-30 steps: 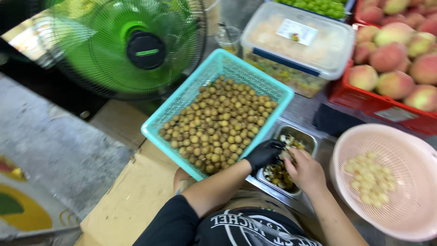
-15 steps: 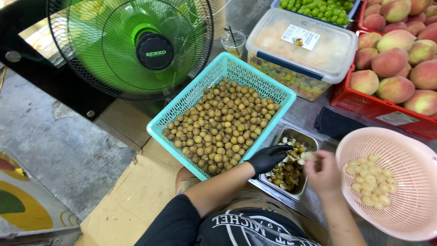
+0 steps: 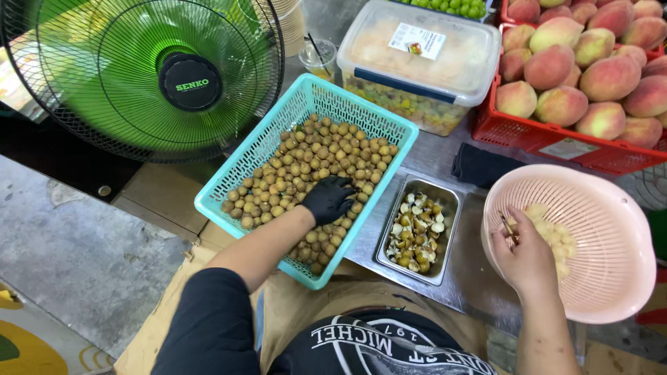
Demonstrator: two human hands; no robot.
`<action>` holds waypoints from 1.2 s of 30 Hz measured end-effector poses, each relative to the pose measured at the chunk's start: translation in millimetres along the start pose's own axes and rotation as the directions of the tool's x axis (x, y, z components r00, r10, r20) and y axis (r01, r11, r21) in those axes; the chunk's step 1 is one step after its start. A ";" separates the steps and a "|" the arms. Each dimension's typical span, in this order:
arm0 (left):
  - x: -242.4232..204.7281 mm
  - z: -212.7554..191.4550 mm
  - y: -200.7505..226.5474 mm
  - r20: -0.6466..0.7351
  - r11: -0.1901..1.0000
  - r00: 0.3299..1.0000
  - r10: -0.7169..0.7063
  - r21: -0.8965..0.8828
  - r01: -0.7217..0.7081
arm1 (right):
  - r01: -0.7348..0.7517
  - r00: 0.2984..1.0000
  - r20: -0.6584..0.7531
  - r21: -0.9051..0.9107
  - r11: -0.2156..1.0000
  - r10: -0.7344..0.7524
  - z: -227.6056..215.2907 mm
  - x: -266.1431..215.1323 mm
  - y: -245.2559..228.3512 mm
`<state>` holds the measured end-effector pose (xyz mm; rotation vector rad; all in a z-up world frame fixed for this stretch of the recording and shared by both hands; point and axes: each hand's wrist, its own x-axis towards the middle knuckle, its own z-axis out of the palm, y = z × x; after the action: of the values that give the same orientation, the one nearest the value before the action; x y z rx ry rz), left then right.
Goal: The person picks up longans from a blue basket, peels them by hand, and places the fruit into a pink colander and the shells into a metal container.
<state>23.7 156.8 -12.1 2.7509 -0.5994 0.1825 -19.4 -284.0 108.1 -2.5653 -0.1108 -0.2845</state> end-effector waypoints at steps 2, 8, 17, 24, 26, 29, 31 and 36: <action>-23.2 -4.7 -8.0 -0.053 0.987 0.998 0.017 -0.156 -0.025 | -0.067 0.995 0.072 0.042 0.997 0.064 -5.0 -6.8 -5.8; -94.9 -38.7 -25.9 -0.041 0.990 0.999 -0.026 -0.137 0.020 | -0.069 0.995 0.069 -0.039 0.997 0.072 -11.6 -19.7 8.7; -59.6 -50.7 -6.6 -0.051 0.666 0.893 -0.448 -0.685 0.295 | -0.022 0.955 0.287 0.342 0.939 -0.082 31.8 -26.0 8.1; 2.4 -26.3 57.6 0.202 -0.551 0.944 -0.261 -0.834 0.027 | -0.001 0.890 0.401 0.476 0.880 -0.216 45.0 -25.9 -78.6; 11.3 -20.5 82.0 0.192 -0.649 0.969 -0.159 -0.759 0.044 | 0.000 0.878 0.420 0.477 0.879 -0.228 33.7 -20.3 -95.1; 20.3 -5.9 109.3 0.231 -0.739 0.961 -0.151 -0.672 0.045 | 0.262 0.894 0.271 0.327 0.908 -0.356 14.9 -11.0 -111.1; 24.5 0.0 120.5 0.240 -0.682 0.955 -0.176 -0.729 0.058 | 0.258 0.896 0.350 0.088 0.962 -0.272 4.7 -5.6 -118.5; 30.5 0.7 135.1 0.234 -0.749 0.967 -0.101 -0.658 0.081 | 0.301 0.879 0.392 -0.019 0.953 -0.270 -4.7 3.8 -122.8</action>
<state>-6.0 28.6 30.8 0.4466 -0.0183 -0.3792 -33.3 -182.7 176.3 -2.6487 -0.6428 0.1184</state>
